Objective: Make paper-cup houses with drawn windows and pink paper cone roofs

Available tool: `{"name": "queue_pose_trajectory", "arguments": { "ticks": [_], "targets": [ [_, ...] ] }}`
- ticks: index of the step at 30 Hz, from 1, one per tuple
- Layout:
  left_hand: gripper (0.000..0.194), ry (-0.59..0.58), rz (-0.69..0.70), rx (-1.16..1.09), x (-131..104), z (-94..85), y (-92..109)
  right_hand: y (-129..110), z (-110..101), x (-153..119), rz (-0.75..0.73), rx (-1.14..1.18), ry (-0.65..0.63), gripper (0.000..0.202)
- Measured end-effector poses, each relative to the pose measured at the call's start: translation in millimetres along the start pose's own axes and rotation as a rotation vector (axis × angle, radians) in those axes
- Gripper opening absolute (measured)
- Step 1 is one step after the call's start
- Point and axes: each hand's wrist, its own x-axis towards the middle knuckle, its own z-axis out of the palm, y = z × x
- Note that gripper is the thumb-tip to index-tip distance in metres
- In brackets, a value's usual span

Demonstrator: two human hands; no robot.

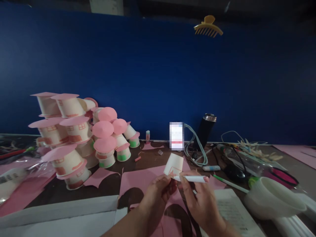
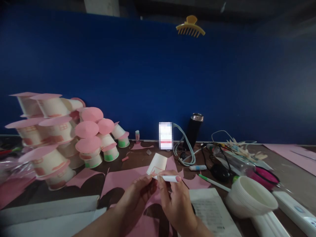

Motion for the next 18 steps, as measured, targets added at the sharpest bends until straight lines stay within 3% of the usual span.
{"name": "queue_pose_trajectory", "arguments": {
  "ticks": [6,18],
  "targets": [
    [0.004,0.032,0.016,-0.003,0.7,-0.4,-1.0,0.1,-1.2,1.9,-0.011,-0.017,0.002,0.015],
    [0.011,-0.013,0.014,0.04,7.0,-8.2,-4.3,2.5,-1.7,3.0,0.044,0.009,0.004,0.016]
  ]
}}
